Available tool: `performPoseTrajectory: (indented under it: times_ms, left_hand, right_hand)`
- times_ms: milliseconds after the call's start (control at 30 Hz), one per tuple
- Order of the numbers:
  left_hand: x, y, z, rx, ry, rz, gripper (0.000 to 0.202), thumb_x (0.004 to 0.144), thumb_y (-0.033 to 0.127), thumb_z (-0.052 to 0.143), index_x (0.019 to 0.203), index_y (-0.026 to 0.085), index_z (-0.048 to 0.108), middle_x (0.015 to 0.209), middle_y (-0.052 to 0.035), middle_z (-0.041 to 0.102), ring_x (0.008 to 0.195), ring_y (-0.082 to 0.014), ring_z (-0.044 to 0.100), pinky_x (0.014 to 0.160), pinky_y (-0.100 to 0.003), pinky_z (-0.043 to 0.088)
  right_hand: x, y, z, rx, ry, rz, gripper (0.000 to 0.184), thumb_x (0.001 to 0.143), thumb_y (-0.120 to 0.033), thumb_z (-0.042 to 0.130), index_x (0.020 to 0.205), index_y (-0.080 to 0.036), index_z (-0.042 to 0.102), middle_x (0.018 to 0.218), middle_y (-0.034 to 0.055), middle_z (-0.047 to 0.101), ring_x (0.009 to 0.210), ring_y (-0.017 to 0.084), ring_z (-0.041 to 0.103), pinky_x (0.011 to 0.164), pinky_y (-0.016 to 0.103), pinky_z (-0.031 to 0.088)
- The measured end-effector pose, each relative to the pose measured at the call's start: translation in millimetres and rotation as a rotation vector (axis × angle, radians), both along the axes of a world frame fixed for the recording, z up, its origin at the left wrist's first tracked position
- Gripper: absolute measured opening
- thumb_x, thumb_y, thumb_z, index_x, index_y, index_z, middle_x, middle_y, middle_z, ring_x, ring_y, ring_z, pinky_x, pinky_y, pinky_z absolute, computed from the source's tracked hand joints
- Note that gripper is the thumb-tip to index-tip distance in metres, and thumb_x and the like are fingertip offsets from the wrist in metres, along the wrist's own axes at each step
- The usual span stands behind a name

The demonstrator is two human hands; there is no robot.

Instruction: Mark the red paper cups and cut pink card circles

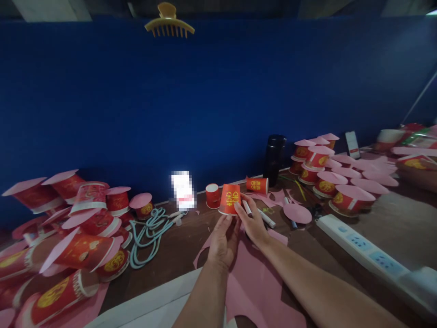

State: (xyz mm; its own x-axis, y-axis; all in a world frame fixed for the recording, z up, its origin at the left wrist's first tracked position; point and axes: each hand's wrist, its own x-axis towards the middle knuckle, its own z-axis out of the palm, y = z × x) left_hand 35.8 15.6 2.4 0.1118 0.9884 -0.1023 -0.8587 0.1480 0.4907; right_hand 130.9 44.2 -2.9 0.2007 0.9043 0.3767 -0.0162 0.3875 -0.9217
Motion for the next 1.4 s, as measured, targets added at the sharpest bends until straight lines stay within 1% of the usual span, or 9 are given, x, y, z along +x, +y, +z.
performPoseTrajectory:
  times_ms: [200, 300, 433, 567, 700, 833, 933, 1067, 1400]
  left_hand:
    - [-4.1, 6.5, 3.4, -0.146, -0.064, 0.044, 0.008, 0.078, 0.017, 0.065, 0.086, 0.013, 0.066, 0.074, -0.0021, 0.065, 0.063, -0.0076, 0.060, 0.061, -0.019, 0.051]
    - [-3.1, 11.7, 0.7, -0.140, -0.044, 0.080, 0.009, 0.077, 0.014, 0.066, 0.085, 0.013, 0.067, 0.076, -0.0029, 0.066, 0.063, -0.0070, 0.060, 0.064, -0.018, 0.052]
    - [2.7, 15.5, -3.7, -0.064, 0.065, 0.108, 0.015, 0.073, 0.017, 0.071, 0.087, 0.013, 0.068, 0.083, -0.0043, 0.069, 0.070, -0.0085, 0.063, 0.072, -0.021, 0.052]
    - [7.5, 13.8, -5.9, 0.024, 0.221, 0.111, 0.022, 0.071, 0.027, 0.074, 0.088, 0.013, 0.069, 0.083, -0.0049, 0.069, 0.072, -0.0102, 0.065, 0.071, -0.022, 0.049]
    - [6.5, 12.5, -7.5, 0.002, 0.332, 0.151, 0.025, 0.070, 0.032, 0.074, 0.087, 0.014, 0.069, 0.082, -0.0045, 0.069, 0.074, -0.0103, 0.064, 0.073, -0.022, 0.047]
    - [2.8, 15.6, -7.8, -0.049, 0.295, 0.204, 0.023, 0.069, 0.029, 0.075, 0.085, 0.014, 0.068, 0.079, -0.0026, 0.067, 0.069, -0.0078, 0.062, 0.071, -0.021, 0.047]
    - [1.6, 18.4, -7.3, -0.010, 0.211, 0.250, 0.016, 0.068, 0.021, 0.074, 0.079, 0.012, 0.066, 0.079, -0.0031, 0.066, 0.073, -0.0083, 0.062, 0.078, -0.022, 0.047]
    - [2.4, 20.0, -6.7, -0.023, 0.188, 0.272, 0.010, 0.070, 0.016, 0.071, 0.077, 0.012, 0.065, 0.078, -0.0028, 0.065, 0.075, -0.0090, 0.062, 0.081, -0.024, 0.047]
    - [0.6, 21.7, -12.4, -0.007, 0.147, 0.254, 0.012, 0.069, 0.017, 0.073, 0.076, 0.013, 0.064, 0.074, -0.0018, 0.066, 0.072, -0.0086, 0.063, 0.078, -0.023, 0.048]
  right_hand:
    - [2.7, 7.3, -5.8, 0.011, -0.036, -0.031, 0.047, 0.085, -0.044, 0.058, 0.126, -0.023, 0.049, 0.123, 0.0079, 0.060, 0.111, 0.021, 0.058, 0.096, 0.039, 0.048]
    - [4.9, 10.6, -7.2, 0.014, -0.104, -0.080, 0.050, 0.085, -0.046, 0.057, 0.128, -0.023, 0.049, 0.125, 0.0093, 0.060, 0.115, 0.022, 0.057, 0.097, 0.042, 0.047]
    - [10.2, 13.7, -9.6, 0.035, -0.232, -0.259, 0.051, 0.086, -0.049, 0.053, 0.128, -0.020, 0.051, 0.131, 0.0126, 0.056, 0.123, 0.026, 0.051, 0.104, 0.048, 0.041]
    - [13.1, 12.1, -8.3, 0.145, -0.238, -0.297, 0.044, 0.092, -0.045, 0.044, 0.129, -0.022, 0.052, 0.131, 0.0111, 0.057, 0.121, 0.023, 0.053, 0.103, 0.046, 0.042]
    - [10.6, 7.8, -2.6, 0.264, -0.304, -0.339, 0.037, 0.093, -0.037, 0.046, 0.127, -0.023, 0.053, 0.125, 0.0092, 0.059, 0.115, 0.021, 0.056, 0.102, 0.045, 0.043]
    - [7.2, 0.0, 6.0, 0.372, -0.412, -0.328, 0.032, 0.094, -0.030, 0.045, 0.123, -0.023, 0.055, 0.119, 0.0092, 0.062, 0.111, 0.022, 0.056, 0.098, 0.044, 0.045]
    - [6.0, -7.3, 11.1, 0.445, -0.488, -0.281, 0.033, 0.092, -0.028, 0.048, 0.124, -0.025, 0.056, 0.114, 0.0083, 0.064, 0.106, 0.022, 0.058, 0.095, 0.044, 0.047]
    - [4.3, -14.0, 12.8, 0.451, -0.559, -0.230, 0.031, 0.091, -0.031, 0.050, 0.120, -0.026, 0.058, 0.110, 0.0074, 0.066, 0.099, 0.022, 0.060, 0.089, 0.043, 0.050]
    - [2.2, -13.2, 13.1, 0.440, -0.638, -0.320, 0.016, 0.091, -0.030, 0.049, 0.098, -0.023, 0.062, 0.093, 0.0076, 0.068, 0.090, 0.023, 0.063, 0.082, 0.040, 0.049]
